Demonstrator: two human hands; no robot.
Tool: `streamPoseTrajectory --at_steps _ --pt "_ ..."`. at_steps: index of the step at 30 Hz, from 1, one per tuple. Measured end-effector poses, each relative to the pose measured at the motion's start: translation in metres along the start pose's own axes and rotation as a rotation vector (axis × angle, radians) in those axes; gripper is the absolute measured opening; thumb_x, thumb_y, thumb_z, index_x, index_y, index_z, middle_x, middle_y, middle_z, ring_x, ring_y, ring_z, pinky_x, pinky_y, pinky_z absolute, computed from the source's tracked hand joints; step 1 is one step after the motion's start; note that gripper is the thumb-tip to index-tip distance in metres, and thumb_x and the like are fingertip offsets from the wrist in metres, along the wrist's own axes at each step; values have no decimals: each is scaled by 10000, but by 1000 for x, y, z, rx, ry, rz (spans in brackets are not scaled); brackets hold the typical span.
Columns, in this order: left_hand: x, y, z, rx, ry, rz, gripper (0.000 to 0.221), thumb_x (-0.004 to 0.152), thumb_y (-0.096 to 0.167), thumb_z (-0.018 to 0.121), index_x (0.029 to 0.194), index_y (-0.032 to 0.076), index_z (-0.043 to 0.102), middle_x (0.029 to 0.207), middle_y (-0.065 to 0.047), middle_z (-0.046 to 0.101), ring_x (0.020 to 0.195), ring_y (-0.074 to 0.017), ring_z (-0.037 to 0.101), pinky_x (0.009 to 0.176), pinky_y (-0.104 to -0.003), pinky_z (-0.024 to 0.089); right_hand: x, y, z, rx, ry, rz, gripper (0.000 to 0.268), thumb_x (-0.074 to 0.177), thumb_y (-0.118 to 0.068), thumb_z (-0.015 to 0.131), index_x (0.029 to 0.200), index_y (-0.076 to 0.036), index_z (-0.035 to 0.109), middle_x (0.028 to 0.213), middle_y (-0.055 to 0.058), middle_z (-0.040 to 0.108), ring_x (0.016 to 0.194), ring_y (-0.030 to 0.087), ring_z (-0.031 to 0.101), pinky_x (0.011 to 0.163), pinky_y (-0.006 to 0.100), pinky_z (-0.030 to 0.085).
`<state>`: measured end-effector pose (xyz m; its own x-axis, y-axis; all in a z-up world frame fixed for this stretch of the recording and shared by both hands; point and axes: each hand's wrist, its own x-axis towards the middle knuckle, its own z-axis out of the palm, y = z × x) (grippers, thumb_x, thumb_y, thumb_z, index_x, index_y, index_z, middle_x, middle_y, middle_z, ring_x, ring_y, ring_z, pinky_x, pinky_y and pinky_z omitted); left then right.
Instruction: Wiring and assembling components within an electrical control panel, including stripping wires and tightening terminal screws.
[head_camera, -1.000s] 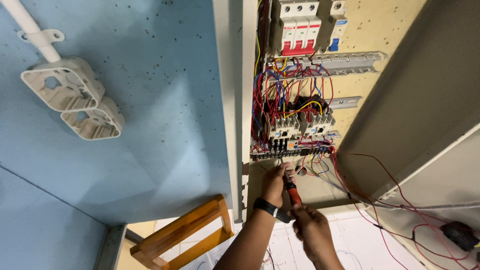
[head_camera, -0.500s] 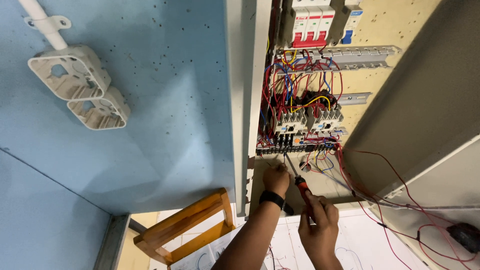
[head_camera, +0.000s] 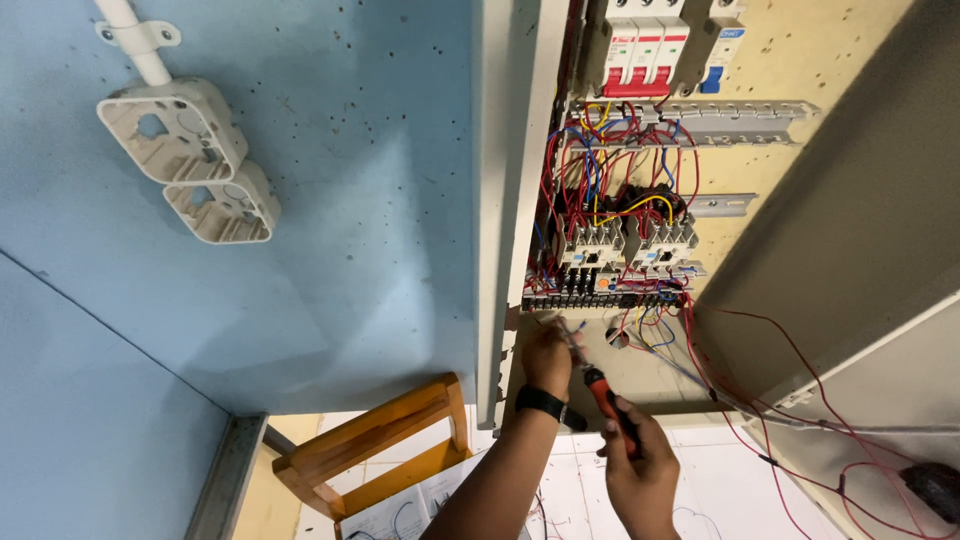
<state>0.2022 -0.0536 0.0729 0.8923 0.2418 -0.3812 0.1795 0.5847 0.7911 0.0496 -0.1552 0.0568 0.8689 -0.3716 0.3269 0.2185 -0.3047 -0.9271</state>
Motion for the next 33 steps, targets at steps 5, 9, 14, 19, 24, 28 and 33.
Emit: streamPoseTrajectory --at_steps 5,9,14,19,24,28,33 --pt "20 -5 -6 -154 93 -79 430 927 220 404 1204 55 689 893 -143 706 640 -240 653 583 -310 486 4 -7 9 -46 -68 -36 366 911 -127 679 1272 -66 707 1103 93 751 549 175 687 606 271 606" --pt "13 4 -7 -108 92 -42 567 938 363 351 1359 102 627 1088 -132 724 808 -224 666 769 -324 543 8 -10 16 -77 -107 -94 366 905 -119 677 1269 -101 703 1138 85 739 819 158 712 625 288 684" --pt "23 -3 -8 -100 61 52 517 940 320 347 1317 80 607 1102 -159 705 703 -180 612 670 -289 517 14 -8 21 -91 -120 -107 355 917 -120 665 1269 -86 700 1164 73 743 712 149 700 638 265 631" --pt "26 -5 -6 -196 77 96 352 953 222 406 1144 48 644 982 -156 713 623 -179 558 576 -276 449 16 -4 23 -53 -122 -129 358 919 -110 669 1273 -70 691 1172 91 731 770 157 710 601 265 654" --pt "15 4 -5 -131 103 67 371 959 239 407 1169 69 661 1003 -127 746 662 -183 618 620 -267 503 16 2 22 -146 -87 -190 365 907 -117 687 1271 -90 702 1167 79 753 726 153 716 703 277 605" --pt "18 2 -6 -111 94 70 373 981 261 393 1172 69 649 1052 -130 740 678 -170 607 633 -265 498 15 0 22 -57 -102 -85 390 905 -108 692 1295 -94 689 1180 77 745 636 159 682 625 275 616" --pt "20 -1 -6 -142 110 69 336 999 272 436 1150 84 671 1054 -125 766 664 -160 622 619 -249 507 17 -17 24 94 -130 264 351 937 -144 658 1280 -67 666 1029 110 760 571 204 637 530 329 635"
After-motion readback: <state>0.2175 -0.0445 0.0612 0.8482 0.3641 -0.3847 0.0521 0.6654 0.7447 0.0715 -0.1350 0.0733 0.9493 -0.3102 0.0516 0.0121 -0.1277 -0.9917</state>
